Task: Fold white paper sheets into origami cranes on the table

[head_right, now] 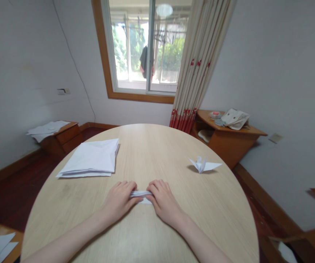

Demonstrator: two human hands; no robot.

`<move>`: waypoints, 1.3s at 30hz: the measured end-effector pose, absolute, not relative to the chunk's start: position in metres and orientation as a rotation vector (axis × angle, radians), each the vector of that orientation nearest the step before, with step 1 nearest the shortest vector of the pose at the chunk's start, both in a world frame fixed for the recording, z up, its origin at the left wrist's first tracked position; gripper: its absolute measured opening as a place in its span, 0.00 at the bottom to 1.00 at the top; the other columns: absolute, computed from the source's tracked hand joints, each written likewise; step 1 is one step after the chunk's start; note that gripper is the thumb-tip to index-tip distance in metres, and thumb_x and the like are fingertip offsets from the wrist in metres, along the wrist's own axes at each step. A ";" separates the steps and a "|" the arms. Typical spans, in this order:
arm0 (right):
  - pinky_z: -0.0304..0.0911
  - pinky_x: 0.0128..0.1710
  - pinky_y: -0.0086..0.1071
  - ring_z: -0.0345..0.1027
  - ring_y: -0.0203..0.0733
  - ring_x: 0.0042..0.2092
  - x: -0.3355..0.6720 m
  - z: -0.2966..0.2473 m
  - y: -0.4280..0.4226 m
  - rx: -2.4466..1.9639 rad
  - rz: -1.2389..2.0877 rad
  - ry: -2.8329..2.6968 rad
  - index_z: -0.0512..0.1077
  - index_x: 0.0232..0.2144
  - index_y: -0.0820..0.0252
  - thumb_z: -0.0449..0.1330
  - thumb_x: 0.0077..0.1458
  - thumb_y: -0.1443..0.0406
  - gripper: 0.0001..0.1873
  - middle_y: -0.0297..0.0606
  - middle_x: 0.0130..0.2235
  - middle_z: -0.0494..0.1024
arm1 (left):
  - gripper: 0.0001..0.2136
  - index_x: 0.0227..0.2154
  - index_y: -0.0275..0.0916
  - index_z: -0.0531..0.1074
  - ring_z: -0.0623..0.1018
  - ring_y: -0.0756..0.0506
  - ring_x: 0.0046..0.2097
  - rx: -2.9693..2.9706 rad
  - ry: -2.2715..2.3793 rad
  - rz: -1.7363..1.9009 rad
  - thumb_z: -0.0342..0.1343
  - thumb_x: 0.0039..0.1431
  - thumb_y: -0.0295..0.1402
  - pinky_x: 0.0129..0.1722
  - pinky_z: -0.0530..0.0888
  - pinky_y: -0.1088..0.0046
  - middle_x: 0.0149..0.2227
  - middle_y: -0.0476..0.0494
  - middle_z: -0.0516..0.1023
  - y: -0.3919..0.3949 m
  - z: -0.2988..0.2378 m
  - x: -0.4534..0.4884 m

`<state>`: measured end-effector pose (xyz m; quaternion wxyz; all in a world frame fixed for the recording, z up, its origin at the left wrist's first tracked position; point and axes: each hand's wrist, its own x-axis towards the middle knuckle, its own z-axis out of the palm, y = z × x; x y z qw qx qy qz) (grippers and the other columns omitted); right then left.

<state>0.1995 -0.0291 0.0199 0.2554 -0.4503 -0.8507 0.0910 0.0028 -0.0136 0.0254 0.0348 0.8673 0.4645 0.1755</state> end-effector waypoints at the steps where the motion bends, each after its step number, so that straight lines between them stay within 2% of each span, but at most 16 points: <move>1: 0.59 0.41 0.39 0.63 0.45 0.41 0.200 0.020 -0.029 -1.203 0.245 -2.302 0.65 0.35 0.58 0.50 0.62 0.69 0.05 0.40 0.38 0.72 | 0.09 0.34 0.39 0.69 0.74 0.44 0.35 2.690 1.401 0.560 0.56 0.61 0.40 0.34 0.62 0.68 0.33 0.47 0.77 -0.014 0.025 0.003; 5: 0.58 0.37 0.37 0.64 0.43 0.36 0.203 0.019 -0.028 -1.128 0.209 -2.256 0.66 0.32 0.58 0.50 0.63 0.68 0.07 0.39 0.32 0.73 | 0.08 0.40 0.43 0.72 0.75 0.44 0.37 2.775 1.249 0.632 0.52 0.64 0.38 0.36 0.63 0.67 0.34 0.47 0.79 -0.014 0.025 0.001; 10: 0.58 0.38 0.37 0.65 0.44 0.38 0.205 0.017 -0.027 -1.035 0.122 -2.241 0.68 0.33 0.59 0.50 0.62 0.70 0.08 0.40 0.35 0.75 | 0.10 0.45 0.45 0.73 0.75 0.43 0.42 2.794 1.154 0.724 0.54 0.62 0.30 0.42 0.67 0.63 0.44 0.48 0.79 -0.013 0.025 -0.003; 16: 0.60 0.39 0.37 0.64 0.44 0.40 0.203 0.016 -0.028 -1.020 0.081 -2.262 0.68 0.33 0.59 0.49 0.62 0.72 0.10 0.42 0.37 0.74 | 0.12 0.49 0.41 0.72 0.76 0.43 0.48 2.879 0.959 0.828 0.50 0.64 0.27 0.47 0.71 0.63 0.49 0.44 0.78 -0.005 0.013 -0.004; 20: 0.62 0.38 0.37 0.64 0.44 0.39 0.204 0.017 -0.028 -1.028 0.161 -2.300 0.68 0.32 0.59 0.49 0.61 0.72 0.10 0.42 0.37 0.74 | 0.13 0.48 0.40 0.72 0.76 0.44 0.47 2.876 0.902 0.819 0.47 0.66 0.28 0.46 0.74 0.64 0.47 0.42 0.78 -0.002 0.008 -0.004; 24: 0.63 0.38 0.36 0.64 0.43 0.39 0.207 0.020 -0.028 -1.029 0.237 -2.380 0.68 0.32 0.59 0.51 0.61 0.69 0.08 0.42 0.37 0.74 | 0.12 0.48 0.41 0.73 0.76 0.44 0.44 2.828 0.918 0.717 0.49 0.65 0.30 0.44 0.75 0.67 0.47 0.43 0.78 -0.005 0.013 -0.004; 30: 0.63 0.39 0.36 0.66 0.43 0.40 0.210 0.024 -0.029 -1.020 0.277 -2.453 0.70 0.33 0.58 0.54 0.61 0.67 0.05 0.41 0.38 0.74 | 0.13 0.46 0.42 0.74 0.74 0.44 0.45 2.799 0.886 0.625 0.49 0.66 0.37 0.46 0.73 0.66 0.47 0.43 0.77 -0.010 0.024 -0.004; 35: 0.64 0.39 0.36 0.66 0.43 0.41 0.209 0.026 -0.031 -1.044 0.319 -2.464 0.71 0.33 0.59 0.58 0.59 0.62 0.06 0.41 0.38 0.74 | 0.13 0.43 0.41 0.76 0.73 0.44 0.43 2.818 0.886 0.586 0.46 0.67 0.35 0.45 0.73 0.67 0.47 0.45 0.77 -0.010 0.026 -0.003; 39: 0.64 0.39 0.36 0.67 0.43 0.40 0.208 0.029 -0.032 -1.036 0.329 -2.457 0.72 0.34 0.59 0.53 0.62 0.64 0.09 0.41 0.38 0.75 | 0.14 0.41 0.41 0.77 0.73 0.45 0.43 2.834 0.905 0.596 0.45 0.67 0.34 0.44 0.73 0.66 0.46 0.45 0.78 -0.011 0.026 -0.003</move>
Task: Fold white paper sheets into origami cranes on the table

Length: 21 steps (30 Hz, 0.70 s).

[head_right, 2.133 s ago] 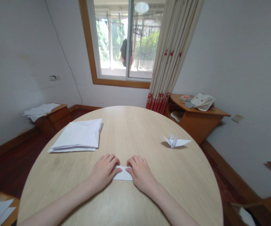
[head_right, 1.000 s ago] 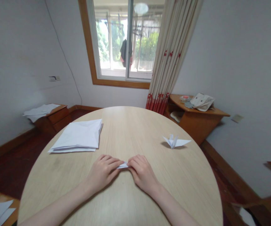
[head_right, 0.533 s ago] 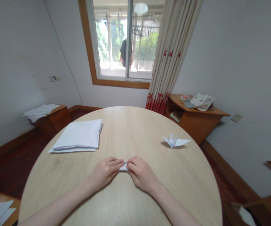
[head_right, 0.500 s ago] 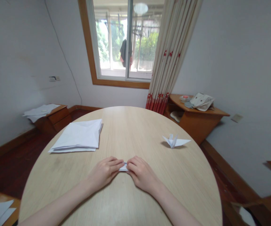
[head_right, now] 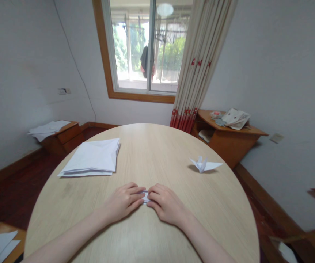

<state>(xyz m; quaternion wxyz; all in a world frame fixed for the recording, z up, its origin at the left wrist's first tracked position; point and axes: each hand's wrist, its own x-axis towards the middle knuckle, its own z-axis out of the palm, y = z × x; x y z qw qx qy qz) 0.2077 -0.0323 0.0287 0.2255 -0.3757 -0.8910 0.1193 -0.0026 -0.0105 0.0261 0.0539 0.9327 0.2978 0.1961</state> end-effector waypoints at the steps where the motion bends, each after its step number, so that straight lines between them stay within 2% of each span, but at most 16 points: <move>1: 0.64 0.39 0.36 0.67 0.42 0.40 0.207 0.029 -0.032 -1.029 0.324 -2.455 0.73 0.34 0.58 0.52 0.63 0.65 0.10 0.41 0.38 0.75 | 0.14 0.41 0.40 0.77 0.73 0.45 0.42 2.841 0.904 0.608 0.45 0.67 0.33 0.44 0.73 0.67 0.45 0.45 0.78 -0.011 0.026 -0.002; 14: 0.63 0.37 0.34 0.67 0.42 0.39 0.206 0.032 -0.034 -1.052 0.287 -2.440 0.73 0.33 0.59 0.48 0.64 0.65 0.14 0.41 0.37 0.73 | 0.13 0.42 0.40 0.76 0.73 0.45 0.42 2.853 0.884 0.590 0.46 0.66 0.31 0.44 0.72 0.67 0.44 0.45 0.78 -0.011 0.027 -0.002; 21: 0.64 0.37 0.33 0.67 0.41 0.38 0.205 0.031 -0.034 -1.090 0.300 -2.445 0.72 0.33 0.60 0.46 0.65 0.65 0.16 0.42 0.38 0.73 | 0.12 0.40 0.38 0.76 0.74 0.44 0.42 2.878 0.883 0.585 0.46 0.66 0.31 0.43 0.72 0.67 0.44 0.45 0.79 -0.009 0.025 -0.002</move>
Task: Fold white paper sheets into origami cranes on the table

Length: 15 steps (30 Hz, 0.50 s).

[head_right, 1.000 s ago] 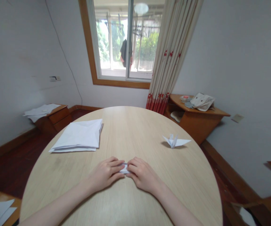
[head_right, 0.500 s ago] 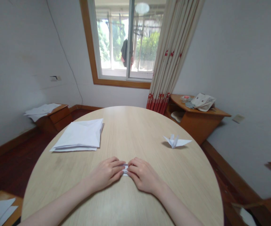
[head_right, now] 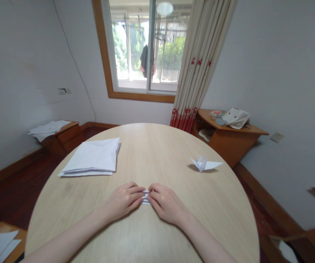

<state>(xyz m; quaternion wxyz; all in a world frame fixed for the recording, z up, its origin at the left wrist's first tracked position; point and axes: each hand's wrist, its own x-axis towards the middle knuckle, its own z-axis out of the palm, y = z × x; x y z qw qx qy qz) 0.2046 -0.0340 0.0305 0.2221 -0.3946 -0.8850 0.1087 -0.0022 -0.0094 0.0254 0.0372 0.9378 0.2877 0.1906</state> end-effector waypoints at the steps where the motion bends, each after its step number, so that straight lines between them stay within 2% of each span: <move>1: 0.64 0.37 0.33 0.67 0.40 0.38 0.204 0.031 -0.034 -1.097 0.300 -2.447 0.72 0.33 0.60 0.45 0.65 0.65 0.16 0.41 0.38 0.73 | 0.11 0.40 0.38 0.76 0.74 0.44 0.42 2.879 0.880 0.583 0.47 0.66 0.31 0.43 0.72 0.67 0.44 0.45 0.79 -0.009 0.025 -0.002; 5: 0.64 0.37 0.33 0.67 0.40 0.37 0.204 0.031 -0.034 -1.099 0.293 -2.454 0.71 0.33 0.61 0.46 0.65 0.66 0.15 0.41 0.38 0.73 | 0.08 0.41 0.38 0.73 0.74 0.44 0.44 2.833 0.881 0.559 0.51 0.63 0.30 0.43 0.71 0.67 0.44 0.45 0.78 -0.009 0.025 -0.003; 10: 0.63 0.37 0.32 0.67 0.40 0.38 0.205 0.030 -0.035 -1.048 0.324 -2.443 0.69 0.34 0.60 0.49 0.62 0.67 0.10 0.42 0.39 0.72 | 0.08 0.42 0.38 0.69 0.74 0.44 0.41 2.677 1.032 0.535 0.54 0.60 0.30 0.38 0.71 0.71 0.37 0.45 0.76 -0.011 0.026 -0.004; 15: 0.63 0.37 0.33 0.65 0.42 0.40 0.205 0.034 -0.037 -1.062 0.404 -2.429 0.65 0.38 0.59 0.52 0.58 0.69 0.06 0.41 0.40 0.71 | 0.06 0.40 0.38 0.70 0.73 0.44 0.43 2.674 0.949 0.555 0.53 0.60 0.28 0.42 0.69 0.70 0.39 0.46 0.77 -0.010 0.028 -0.003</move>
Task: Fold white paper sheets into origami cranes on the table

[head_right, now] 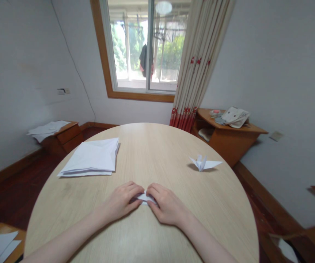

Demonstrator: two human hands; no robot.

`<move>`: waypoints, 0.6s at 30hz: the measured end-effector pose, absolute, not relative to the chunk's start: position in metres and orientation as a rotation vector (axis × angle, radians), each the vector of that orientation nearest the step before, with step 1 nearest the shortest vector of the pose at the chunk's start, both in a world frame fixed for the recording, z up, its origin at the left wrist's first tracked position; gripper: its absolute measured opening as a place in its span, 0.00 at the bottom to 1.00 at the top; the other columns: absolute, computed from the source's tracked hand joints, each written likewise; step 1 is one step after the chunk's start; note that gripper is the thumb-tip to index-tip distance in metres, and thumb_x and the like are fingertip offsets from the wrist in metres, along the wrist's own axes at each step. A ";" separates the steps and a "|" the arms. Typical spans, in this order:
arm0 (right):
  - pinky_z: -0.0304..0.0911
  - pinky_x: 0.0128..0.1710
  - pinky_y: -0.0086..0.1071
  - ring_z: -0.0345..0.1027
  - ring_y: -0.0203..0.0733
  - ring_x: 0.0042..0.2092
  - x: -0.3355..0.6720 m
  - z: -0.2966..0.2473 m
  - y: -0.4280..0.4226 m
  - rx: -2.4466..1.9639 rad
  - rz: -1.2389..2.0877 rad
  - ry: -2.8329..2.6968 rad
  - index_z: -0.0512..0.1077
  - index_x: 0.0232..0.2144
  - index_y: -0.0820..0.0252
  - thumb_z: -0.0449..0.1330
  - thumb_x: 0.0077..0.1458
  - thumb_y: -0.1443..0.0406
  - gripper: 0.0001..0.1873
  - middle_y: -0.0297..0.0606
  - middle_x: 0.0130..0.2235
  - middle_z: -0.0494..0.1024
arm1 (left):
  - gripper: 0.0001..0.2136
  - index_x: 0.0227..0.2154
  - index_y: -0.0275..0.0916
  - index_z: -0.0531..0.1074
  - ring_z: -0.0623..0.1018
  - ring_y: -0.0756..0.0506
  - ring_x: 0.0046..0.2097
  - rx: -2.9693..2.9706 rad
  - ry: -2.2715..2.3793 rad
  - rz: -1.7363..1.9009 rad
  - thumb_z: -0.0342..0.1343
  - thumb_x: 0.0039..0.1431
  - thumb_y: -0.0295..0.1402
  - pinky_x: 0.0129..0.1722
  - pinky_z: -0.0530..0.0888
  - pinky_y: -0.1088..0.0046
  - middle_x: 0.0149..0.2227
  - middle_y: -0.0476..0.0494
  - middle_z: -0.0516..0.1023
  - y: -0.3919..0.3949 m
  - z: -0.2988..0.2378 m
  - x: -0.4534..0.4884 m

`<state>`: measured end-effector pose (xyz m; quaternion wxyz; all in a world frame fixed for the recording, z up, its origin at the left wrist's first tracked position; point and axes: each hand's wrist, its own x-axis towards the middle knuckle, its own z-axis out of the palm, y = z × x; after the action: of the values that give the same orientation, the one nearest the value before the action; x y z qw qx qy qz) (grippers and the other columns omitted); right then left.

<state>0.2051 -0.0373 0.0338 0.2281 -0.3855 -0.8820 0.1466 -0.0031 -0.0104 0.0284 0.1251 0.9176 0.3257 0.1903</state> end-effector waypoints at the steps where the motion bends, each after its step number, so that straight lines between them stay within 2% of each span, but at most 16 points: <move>1: 0.63 0.37 0.34 0.65 0.43 0.40 0.205 0.035 -0.038 -1.070 0.412 -2.431 0.65 0.39 0.59 0.52 0.57 0.69 0.06 0.41 0.40 0.70 | 0.06 0.40 0.38 0.70 0.73 0.44 0.43 2.677 0.941 0.556 0.53 0.60 0.28 0.42 0.69 0.70 0.39 0.46 0.77 -0.010 0.028 -0.003; 9: 0.64 0.38 0.34 0.66 0.42 0.41 0.205 0.038 -0.040 -1.090 0.426 -2.428 0.67 0.39 0.59 0.53 0.56 0.70 0.08 0.41 0.43 0.70 | 0.07 0.40 0.40 0.73 0.74 0.44 0.42 2.680 0.929 0.616 0.54 0.59 0.28 0.42 0.70 0.69 0.39 0.47 0.79 -0.009 0.023 -0.003; 18: 0.63 0.39 0.34 0.66 0.43 0.42 0.207 0.031 -0.036 -1.023 0.352 -2.428 0.72 0.36 0.59 0.54 0.54 0.71 0.09 0.41 0.40 0.72 | 0.07 0.35 0.39 0.77 0.75 0.45 0.43 2.640 0.900 0.677 0.54 0.58 0.28 0.44 0.72 0.69 0.41 0.46 0.79 -0.009 0.022 -0.002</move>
<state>0.2069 -0.0358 0.0315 0.2394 -0.3737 -0.8869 0.1285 -0.0024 -0.0091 0.0220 0.1351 0.9114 0.3106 0.2338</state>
